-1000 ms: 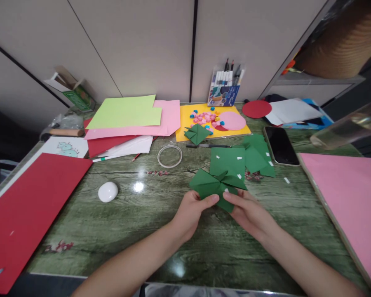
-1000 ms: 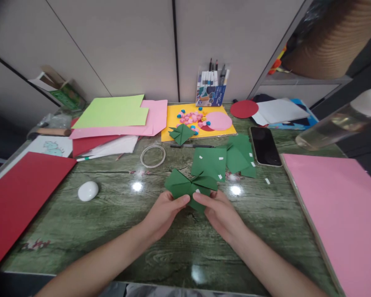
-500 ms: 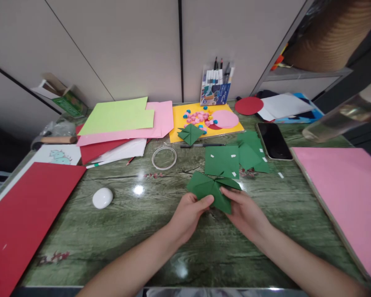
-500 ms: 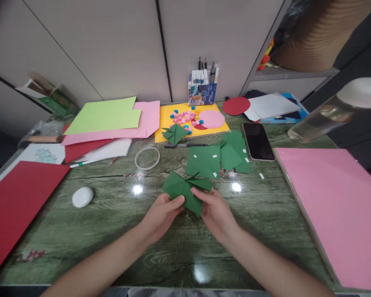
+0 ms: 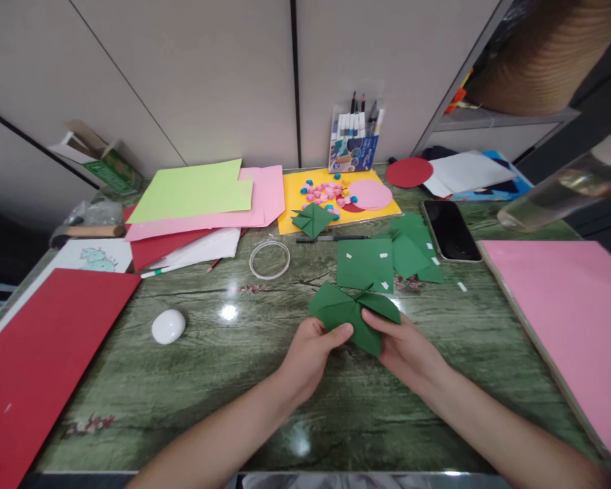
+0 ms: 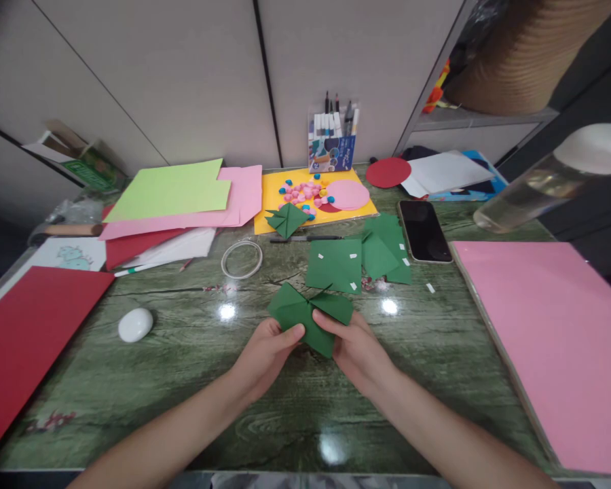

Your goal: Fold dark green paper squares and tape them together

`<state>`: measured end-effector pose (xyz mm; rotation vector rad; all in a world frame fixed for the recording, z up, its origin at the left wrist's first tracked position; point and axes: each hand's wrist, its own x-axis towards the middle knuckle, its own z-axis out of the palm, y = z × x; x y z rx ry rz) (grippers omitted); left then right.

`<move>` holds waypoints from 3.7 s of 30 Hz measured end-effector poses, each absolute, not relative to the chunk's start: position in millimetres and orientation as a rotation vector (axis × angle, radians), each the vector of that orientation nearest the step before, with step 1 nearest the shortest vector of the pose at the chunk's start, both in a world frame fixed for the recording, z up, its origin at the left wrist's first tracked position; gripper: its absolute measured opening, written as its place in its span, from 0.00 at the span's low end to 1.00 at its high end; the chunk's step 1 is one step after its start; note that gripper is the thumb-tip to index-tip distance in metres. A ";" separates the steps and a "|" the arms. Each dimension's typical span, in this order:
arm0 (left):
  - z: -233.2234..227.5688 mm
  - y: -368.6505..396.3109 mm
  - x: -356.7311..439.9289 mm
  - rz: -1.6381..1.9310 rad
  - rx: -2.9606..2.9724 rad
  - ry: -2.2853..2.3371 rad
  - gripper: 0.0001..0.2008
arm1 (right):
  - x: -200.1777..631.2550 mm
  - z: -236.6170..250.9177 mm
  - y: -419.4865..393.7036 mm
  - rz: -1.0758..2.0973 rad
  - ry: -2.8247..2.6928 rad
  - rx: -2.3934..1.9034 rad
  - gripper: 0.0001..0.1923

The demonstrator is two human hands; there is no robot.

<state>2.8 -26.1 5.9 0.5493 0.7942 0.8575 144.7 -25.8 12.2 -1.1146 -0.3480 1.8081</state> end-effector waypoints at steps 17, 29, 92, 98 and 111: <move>0.9 -22.9 1.9 0.866 0.433 0.776 0.10 | 145.5 6.4 -26.5 1.825 -0.556 -1.027 0.12; -0.2 -21.7 1.5 0.877 0.420 0.753 0.09 | 143.6 9.0 -24.7 1.778 -0.563 -1.005 0.10; 13.9 -10.0 -19.0 1.189 2.269 1.315 0.05 | 142.0 9.9 -33.4 0.887 -1.459 -1.542 0.06; 13.8 -8.9 -17.1 1.170 2.200 1.339 0.05 | 141.2 10.7 -29.5 1.067 -1.316 -1.497 0.07; 7.5 -6.3 -20.6 1.019 2.240 1.306 0.06 | 146.6 3.8 -26.5 1.130 -1.322 -1.483 0.09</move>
